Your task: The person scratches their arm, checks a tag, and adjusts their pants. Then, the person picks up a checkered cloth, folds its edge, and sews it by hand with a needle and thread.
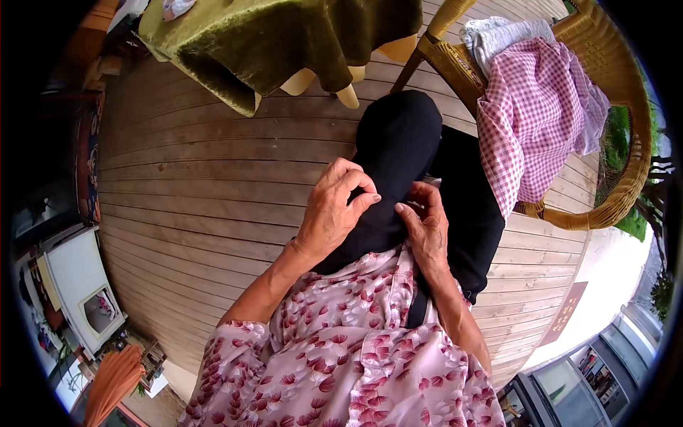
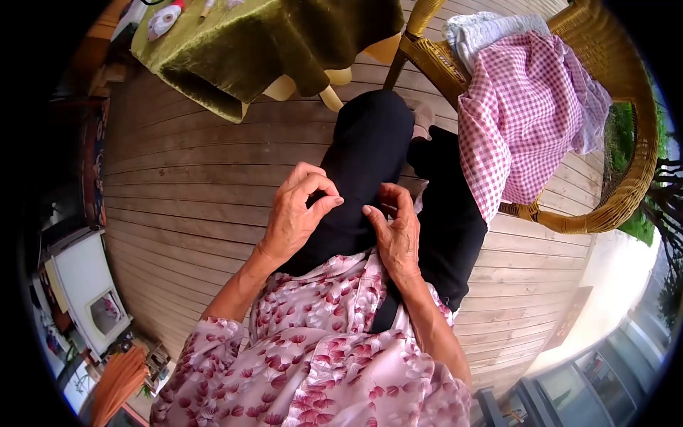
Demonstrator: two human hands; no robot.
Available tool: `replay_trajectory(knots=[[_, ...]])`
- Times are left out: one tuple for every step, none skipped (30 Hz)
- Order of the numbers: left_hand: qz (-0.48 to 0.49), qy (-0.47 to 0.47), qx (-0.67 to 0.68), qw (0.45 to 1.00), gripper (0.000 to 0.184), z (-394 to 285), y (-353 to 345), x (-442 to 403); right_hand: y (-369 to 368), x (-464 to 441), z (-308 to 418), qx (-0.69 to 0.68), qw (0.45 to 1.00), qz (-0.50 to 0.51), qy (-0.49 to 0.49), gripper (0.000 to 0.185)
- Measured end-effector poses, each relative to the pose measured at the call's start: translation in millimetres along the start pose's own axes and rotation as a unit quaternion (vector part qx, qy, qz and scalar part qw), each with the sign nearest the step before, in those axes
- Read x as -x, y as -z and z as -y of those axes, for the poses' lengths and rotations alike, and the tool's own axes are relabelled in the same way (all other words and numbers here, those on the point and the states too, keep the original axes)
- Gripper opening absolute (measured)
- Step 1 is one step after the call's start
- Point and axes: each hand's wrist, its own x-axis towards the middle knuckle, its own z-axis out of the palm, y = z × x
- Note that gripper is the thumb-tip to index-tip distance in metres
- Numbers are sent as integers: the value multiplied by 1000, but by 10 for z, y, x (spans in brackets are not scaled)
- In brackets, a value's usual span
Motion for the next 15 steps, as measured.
replay_trajectory(knots=[[17, 23, -7, 1000, 26, -47, 27, -2, 5, -33, -20, -1, 1000, 25, -19, 27], [16, 22, -11, 1000, 23, -111, 56, -9, 40, -49, -37, -33, 998, 49, -37, 22], [28, 24, -18, 999, 23, -170, 121, -11, 55, -36, -22, -65, 994, 73, -55, 18], [12, 7, -24, 1000, 22, -216, 164, -26, 69, -18, 20, -89, 992, 72, -47, 15], [-3, -8, -29, 1000, 21, -267, 199, -30, 87, 9, 84, -113, 990, 71, -41, 13], [-7, 2, -45, 999, 17, -333, 212, -39, 113, 10, 143, -98, 992, 67, 51, 13], [6, 5, -53, 999, 17, -345, 202, -30, 127, 19, 206, -110, 991, 64, 42, 13], [5, 20, -50, 999, 16, -346, 186, -23, 138, 33, 270, -113, 991, 42, 63, 13], [4, 33, -46, 998, 14, -340, 167, -31, 128, 43, 291, -115, 990, 19, 85, 13], [-3, 16, -85, 996, 13, -327, 159, -63, 78, 52, 290, -160, 984, 20, 69, 12], [9, 16, -92, 996, 13, -305, 147, -102, 81, 27, 297, -171, 983, 13, 63, 12], [15, 64, -75, 995, 13, -278, 136, -144, 104, -18, 327, -186, 982, 39, -2, 12], [20, 113, -59, 992, 13, -241, 128, -194, 106, -74, 331, -202, 975, 66, -68, 12], [14, 153, 17, 988, 12, -180, 128, -239, 64, -150, 298, -277, 955, 61, -86, 12], [25, 156, 9, 987, 12, -170, 128, -282, 51, -202, 227, -356, 922, 68, -134, 12]])
